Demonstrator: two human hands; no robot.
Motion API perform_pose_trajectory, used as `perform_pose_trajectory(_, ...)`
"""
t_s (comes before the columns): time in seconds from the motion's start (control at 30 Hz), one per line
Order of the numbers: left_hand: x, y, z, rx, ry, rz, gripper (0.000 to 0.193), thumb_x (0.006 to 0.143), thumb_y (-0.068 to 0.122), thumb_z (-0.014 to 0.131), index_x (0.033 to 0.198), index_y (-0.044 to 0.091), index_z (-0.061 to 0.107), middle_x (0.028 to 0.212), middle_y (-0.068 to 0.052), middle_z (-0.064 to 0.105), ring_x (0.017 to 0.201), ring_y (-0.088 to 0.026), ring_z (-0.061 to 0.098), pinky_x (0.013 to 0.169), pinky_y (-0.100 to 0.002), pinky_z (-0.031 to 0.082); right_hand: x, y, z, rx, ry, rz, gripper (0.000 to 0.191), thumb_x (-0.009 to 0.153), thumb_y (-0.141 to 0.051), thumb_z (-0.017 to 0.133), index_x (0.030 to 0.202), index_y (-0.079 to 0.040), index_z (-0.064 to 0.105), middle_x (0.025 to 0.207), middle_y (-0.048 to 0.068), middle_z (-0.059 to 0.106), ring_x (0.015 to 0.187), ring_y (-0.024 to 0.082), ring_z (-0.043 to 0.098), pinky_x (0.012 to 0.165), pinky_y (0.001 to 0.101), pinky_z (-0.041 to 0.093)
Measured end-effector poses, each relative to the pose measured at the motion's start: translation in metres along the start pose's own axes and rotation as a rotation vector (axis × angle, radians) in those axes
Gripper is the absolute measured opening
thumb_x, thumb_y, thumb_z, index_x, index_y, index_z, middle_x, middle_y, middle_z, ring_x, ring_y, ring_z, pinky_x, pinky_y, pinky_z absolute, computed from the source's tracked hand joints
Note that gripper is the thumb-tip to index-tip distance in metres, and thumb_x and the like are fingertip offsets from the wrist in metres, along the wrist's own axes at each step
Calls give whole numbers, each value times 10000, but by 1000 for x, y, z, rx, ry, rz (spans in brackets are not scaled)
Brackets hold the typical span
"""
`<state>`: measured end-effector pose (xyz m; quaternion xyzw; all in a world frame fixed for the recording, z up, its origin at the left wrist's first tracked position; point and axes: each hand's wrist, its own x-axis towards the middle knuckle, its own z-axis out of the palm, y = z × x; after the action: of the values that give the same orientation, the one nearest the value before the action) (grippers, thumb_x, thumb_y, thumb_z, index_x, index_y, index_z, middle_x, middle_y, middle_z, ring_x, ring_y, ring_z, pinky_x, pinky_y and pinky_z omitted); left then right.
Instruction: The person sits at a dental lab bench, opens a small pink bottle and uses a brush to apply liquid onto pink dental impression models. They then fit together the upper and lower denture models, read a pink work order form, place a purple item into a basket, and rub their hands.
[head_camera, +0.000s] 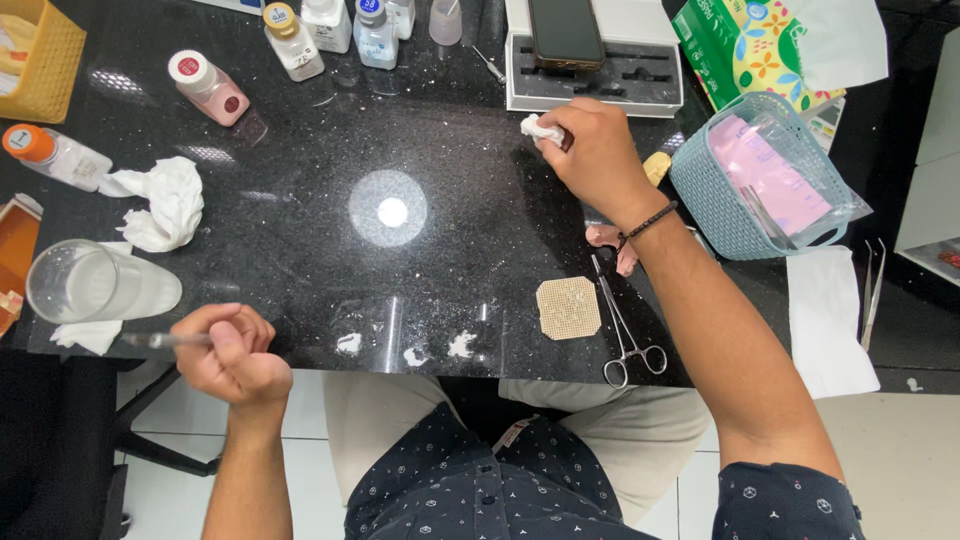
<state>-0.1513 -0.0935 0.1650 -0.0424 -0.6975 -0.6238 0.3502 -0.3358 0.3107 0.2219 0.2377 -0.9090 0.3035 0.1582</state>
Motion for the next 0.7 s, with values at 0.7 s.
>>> perform_pose_trajectory(0.7,6,-4,-2,-94,64,-81,93,1127,69,477,1158,-18,474,648,-23,419,484,-65,362,440,-237,321,75,-112,83,525,-309,-40,180,960,-108,719,1127,-44,734,921,28,730,755,91,658,684,251,569)
